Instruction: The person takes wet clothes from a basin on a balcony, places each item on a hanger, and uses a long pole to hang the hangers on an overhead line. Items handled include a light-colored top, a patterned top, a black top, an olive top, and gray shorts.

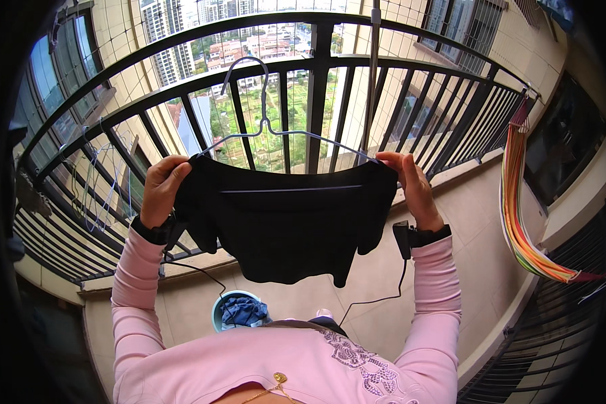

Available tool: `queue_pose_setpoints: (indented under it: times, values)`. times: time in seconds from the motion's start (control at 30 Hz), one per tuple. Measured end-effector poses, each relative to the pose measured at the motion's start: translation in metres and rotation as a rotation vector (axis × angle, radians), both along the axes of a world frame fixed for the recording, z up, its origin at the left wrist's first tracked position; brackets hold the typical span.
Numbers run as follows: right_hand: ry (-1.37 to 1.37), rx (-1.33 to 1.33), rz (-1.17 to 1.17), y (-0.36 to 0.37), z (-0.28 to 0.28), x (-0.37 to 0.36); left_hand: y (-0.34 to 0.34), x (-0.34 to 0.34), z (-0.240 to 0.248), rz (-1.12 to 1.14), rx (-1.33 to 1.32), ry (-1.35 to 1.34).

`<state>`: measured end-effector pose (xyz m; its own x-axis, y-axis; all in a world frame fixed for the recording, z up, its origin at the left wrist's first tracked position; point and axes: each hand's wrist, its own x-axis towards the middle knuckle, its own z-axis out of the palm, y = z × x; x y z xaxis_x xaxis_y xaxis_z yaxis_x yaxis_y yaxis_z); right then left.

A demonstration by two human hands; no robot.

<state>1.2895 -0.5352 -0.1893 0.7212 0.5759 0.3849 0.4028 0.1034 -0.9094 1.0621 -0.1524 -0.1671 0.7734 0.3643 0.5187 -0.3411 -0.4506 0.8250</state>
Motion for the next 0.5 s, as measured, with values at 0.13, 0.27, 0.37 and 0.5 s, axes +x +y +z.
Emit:
queue_pose_setpoints:
  times: [0.13, 0.27, 0.37, 0.5]
  values:
    - [-0.007, 0.145, 0.081, 0.041, -0.003, 0.034, 0.005, 0.002, 0.008, 0.116, 0.062, -0.008]
    - [-0.305, 0.101, 0.01, 0.061, 0.007, 0.056, 0.002, 0.007, 0.015, 0.139, 0.029, 0.007]
    - [-0.452, 0.03, -0.07, 0.063, 0.016, 0.068, -0.004, 0.012, 0.018, 0.17, 0.031, 0.011]
    - [-0.385, 0.12, -0.12, 0.062, 0.017, 0.084, -0.011, 0.02, 0.018, 0.261, 0.291, 0.013]
